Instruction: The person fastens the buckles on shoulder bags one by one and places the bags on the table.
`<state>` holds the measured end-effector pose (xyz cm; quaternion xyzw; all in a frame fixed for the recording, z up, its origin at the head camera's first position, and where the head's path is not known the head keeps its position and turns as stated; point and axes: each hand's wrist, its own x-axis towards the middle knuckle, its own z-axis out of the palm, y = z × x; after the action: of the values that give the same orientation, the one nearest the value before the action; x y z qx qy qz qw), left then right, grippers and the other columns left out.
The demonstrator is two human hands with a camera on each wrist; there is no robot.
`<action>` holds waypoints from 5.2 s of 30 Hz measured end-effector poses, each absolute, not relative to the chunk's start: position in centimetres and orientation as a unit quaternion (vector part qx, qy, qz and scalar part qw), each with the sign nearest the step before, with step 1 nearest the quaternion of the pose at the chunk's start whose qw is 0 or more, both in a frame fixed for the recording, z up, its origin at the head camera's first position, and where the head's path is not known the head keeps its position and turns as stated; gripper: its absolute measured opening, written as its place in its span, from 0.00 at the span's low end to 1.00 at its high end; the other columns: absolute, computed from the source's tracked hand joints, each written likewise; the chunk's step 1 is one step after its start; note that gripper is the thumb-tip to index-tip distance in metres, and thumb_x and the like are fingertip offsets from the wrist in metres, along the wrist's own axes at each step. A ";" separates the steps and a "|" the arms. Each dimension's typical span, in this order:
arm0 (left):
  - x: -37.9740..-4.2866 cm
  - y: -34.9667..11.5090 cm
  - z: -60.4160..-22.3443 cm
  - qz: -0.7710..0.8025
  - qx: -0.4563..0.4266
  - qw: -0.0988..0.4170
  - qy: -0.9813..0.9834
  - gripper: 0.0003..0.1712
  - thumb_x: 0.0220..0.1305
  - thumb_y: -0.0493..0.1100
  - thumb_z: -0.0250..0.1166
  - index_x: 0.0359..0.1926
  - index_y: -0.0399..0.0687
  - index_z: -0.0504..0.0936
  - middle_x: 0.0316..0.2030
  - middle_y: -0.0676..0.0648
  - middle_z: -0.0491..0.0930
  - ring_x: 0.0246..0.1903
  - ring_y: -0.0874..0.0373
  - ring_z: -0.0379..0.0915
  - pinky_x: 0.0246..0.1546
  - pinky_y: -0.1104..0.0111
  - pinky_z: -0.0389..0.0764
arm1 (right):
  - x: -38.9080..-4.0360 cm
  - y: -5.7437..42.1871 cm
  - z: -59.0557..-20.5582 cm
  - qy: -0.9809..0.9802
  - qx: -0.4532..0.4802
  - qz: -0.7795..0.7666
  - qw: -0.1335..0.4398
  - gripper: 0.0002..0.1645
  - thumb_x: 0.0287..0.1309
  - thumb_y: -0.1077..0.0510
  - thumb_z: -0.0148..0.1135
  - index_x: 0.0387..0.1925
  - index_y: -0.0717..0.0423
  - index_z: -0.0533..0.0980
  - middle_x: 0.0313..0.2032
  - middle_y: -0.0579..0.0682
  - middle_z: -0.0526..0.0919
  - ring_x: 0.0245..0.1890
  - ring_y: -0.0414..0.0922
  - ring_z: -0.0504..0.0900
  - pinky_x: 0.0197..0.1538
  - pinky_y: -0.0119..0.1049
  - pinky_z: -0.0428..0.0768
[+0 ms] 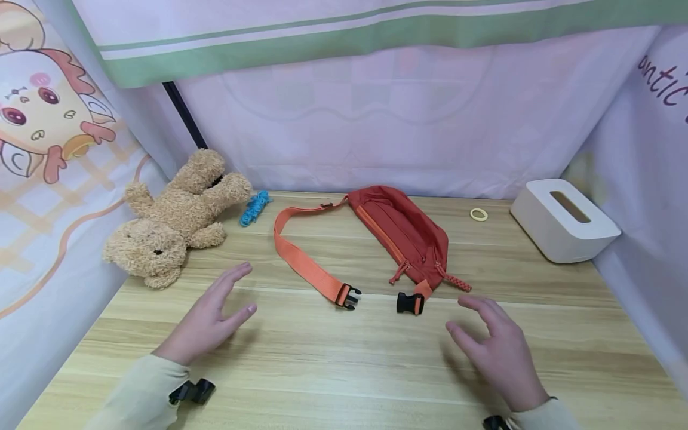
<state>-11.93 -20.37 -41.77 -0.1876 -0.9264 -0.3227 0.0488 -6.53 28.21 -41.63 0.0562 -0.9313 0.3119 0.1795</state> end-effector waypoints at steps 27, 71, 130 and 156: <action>-12.4 -18.0 -42.1 -0.361 -0.177 0.012 -0.916 0.37 0.69 0.52 0.66 0.73 0.51 0.64 0.72 0.45 0.65 0.70 0.43 0.60 0.67 0.42 0.62 | -7.0 26.8 -41.9 -0.925 0.057 0.344 0.150 0.22 0.56 0.53 0.75 0.52 0.54 0.82 0.51 0.49 0.84 0.52 0.52 0.80 0.55 0.26 0.72; -13.5 -12.3 -42.9 -0.423 -0.193 -0.026 -0.885 0.27 0.69 0.50 0.66 0.65 0.49 0.74 0.60 0.57 0.76 0.63 0.57 0.69 0.65 0.54 0.69 | -8.4 25.6 -41.5 -0.910 0.007 0.413 0.032 0.28 0.64 0.45 0.68 0.59 0.55 0.77 0.58 0.54 0.80 0.59 0.58 0.75 0.59 0.63 0.72; -15.6 -6.4 -44.4 -0.501 -0.156 -0.088 -0.847 0.10 0.67 0.44 0.67 0.49 0.52 0.82 0.41 0.56 0.82 0.40 0.63 0.79 0.44 0.69 0.81 | -11.2 25.1 -44.1 -0.888 -0.008 0.460 0.007 0.19 0.64 0.59 0.68 0.56 0.57 0.79 0.49 0.55 0.83 0.46 0.47 0.82 0.45 0.27 0.80; -16.1 -5.2 -44.6 -0.482 -0.117 -0.094 -0.863 0.04 0.66 0.43 0.68 0.41 0.57 0.84 0.32 0.58 0.81 0.33 0.61 0.75 0.35 0.69 0.78 | -12.1 24.8 -44.9 -0.892 -0.015 0.452 0.013 0.14 0.65 0.58 0.67 0.51 0.55 0.82 0.44 0.51 0.85 0.42 0.46 0.80 0.42 0.30 0.79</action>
<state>-16.14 -5.25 -44.57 -0.1170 -0.8634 -0.4816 -0.0942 -12.09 24.83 -44.85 -0.0146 -0.8919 0.4517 0.0127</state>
